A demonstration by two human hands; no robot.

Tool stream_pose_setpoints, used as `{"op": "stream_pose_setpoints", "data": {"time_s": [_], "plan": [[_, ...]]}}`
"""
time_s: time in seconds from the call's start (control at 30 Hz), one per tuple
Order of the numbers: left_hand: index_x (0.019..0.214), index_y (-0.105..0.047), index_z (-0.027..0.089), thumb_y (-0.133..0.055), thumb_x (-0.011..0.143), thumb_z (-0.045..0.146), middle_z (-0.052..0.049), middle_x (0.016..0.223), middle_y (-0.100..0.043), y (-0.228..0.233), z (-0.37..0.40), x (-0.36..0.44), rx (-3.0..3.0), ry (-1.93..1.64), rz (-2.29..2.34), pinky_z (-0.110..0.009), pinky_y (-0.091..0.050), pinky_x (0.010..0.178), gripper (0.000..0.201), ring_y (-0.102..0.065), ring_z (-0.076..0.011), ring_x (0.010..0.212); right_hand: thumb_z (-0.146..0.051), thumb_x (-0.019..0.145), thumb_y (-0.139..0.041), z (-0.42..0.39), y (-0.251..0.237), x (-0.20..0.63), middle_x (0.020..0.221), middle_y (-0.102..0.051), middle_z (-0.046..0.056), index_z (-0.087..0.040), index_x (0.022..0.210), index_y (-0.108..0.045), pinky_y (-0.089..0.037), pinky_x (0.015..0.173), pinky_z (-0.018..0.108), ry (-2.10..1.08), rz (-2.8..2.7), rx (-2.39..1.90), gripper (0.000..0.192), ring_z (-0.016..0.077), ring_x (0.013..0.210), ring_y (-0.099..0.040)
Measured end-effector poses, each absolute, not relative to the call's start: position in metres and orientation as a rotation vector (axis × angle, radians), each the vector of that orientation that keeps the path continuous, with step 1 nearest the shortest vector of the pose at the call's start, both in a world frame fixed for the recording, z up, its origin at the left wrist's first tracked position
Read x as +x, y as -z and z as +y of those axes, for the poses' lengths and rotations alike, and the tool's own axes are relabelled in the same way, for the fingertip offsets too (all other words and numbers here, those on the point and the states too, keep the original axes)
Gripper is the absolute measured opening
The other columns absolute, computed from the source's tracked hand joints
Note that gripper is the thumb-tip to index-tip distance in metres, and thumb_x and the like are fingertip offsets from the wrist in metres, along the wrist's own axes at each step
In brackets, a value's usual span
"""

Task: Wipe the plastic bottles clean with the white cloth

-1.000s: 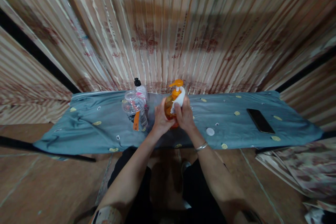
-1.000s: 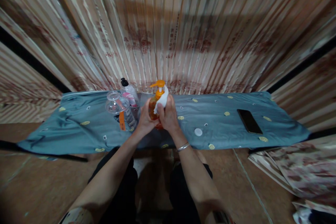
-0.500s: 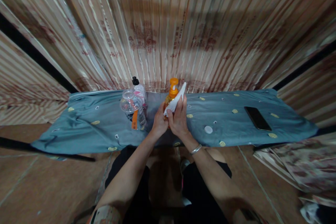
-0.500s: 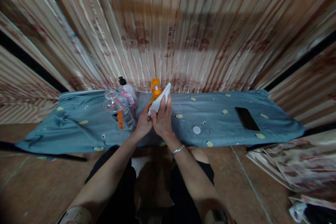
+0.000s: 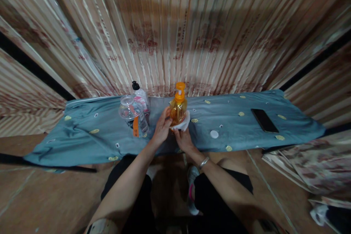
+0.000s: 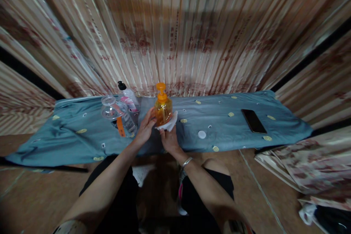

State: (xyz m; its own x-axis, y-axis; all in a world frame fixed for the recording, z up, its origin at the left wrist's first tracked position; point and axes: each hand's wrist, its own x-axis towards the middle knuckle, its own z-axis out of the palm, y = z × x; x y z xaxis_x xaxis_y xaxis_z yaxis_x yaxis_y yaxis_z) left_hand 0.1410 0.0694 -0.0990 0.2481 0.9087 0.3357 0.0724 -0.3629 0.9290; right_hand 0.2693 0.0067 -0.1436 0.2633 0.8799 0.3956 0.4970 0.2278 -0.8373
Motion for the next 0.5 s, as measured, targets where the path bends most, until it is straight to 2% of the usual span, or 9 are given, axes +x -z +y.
{"op": "stream_pose_setpoints", "data": {"time_s": [0.1,0.17,0.27,0.37,0.43,0.5], "plan": [[0.142,-0.064,0.021,-0.055,0.099,0.04,-0.014,0.146,-0.065,0.097,0.068,0.145,1.671,-1.247,0.93,-0.048,-0.042,0.126,0.048,-0.062,-0.0281,0.139,-0.078,0.098,-0.041,0.006,0.119,0.276,0.141,-0.066,0.022,-0.014,0.146,-0.059,-0.044,0.124,0.059,-0.464,-1.373,-1.386,0.081,0.0371,0.147,-0.053],[0.139,-0.066,0.02,-0.053,0.1,0.042,-0.014,0.144,-0.065,0.096,0.064,0.147,1.683,-1.255,0.936,-0.048,-0.041,0.127,0.046,-0.061,-0.0277,0.138,-0.076,0.096,-0.051,0.007,0.099,0.283,0.128,-0.074,0.02,-0.016,0.132,-0.068,-0.052,0.115,0.054,-0.476,-1.385,-1.362,0.072,0.0366,0.134,-0.063],[0.14,-0.064,0.022,-0.05,0.104,0.046,-0.013,0.141,-0.066,0.093,0.054,0.149,1.693,-1.252,0.95,-0.047,-0.041,0.127,0.046,-0.06,-0.0264,0.137,-0.07,0.093,-0.062,0.009,0.071,0.293,0.091,-0.079,0.013,-0.019,0.097,-0.076,-0.062,0.092,0.041,-0.525,-1.374,-1.365,0.053,0.0328,0.108,-0.074],[0.138,-0.065,0.024,-0.052,0.104,0.046,-0.011,0.134,-0.068,0.09,0.047,0.149,1.693,-1.232,0.961,-0.046,-0.045,0.123,0.042,-0.062,-0.026,0.133,-0.067,0.089,-0.068,0.016,0.053,0.297,0.065,-0.071,0.007,-0.021,0.072,-0.07,-0.06,0.067,0.033,-0.592,-1.318,-1.371,0.048,0.0265,0.078,-0.075],[0.136,-0.065,0.024,-0.055,0.103,0.045,-0.011,0.128,-0.069,0.09,0.045,0.149,1.683,-1.219,0.964,-0.046,-0.049,0.118,0.04,-0.064,-0.0265,0.127,-0.064,0.082,-0.074,0.024,0.047,0.298,0.067,-0.074,0.006,-0.021,0.073,-0.07,-0.058,0.062,0.032,-0.619,-1.232,-1.351,0.044,0.0242,0.07,-0.073],[0.133,-0.066,0.024,-0.059,0.101,0.043,-0.011,0.122,-0.069,0.091,0.046,0.149,1.664,-1.209,0.964,-0.047,-0.054,0.113,0.038,-0.066,-0.0267,0.12,-0.06,0.075,-0.079,0.03,0.045,0.297,0.082,-0.081,0.007,-0.02,0.086,-0.074,-0.062,0.068,0.033,-0.648,-1.135,-1.304,0.041,0.0247,0.076,-0.076]]}}
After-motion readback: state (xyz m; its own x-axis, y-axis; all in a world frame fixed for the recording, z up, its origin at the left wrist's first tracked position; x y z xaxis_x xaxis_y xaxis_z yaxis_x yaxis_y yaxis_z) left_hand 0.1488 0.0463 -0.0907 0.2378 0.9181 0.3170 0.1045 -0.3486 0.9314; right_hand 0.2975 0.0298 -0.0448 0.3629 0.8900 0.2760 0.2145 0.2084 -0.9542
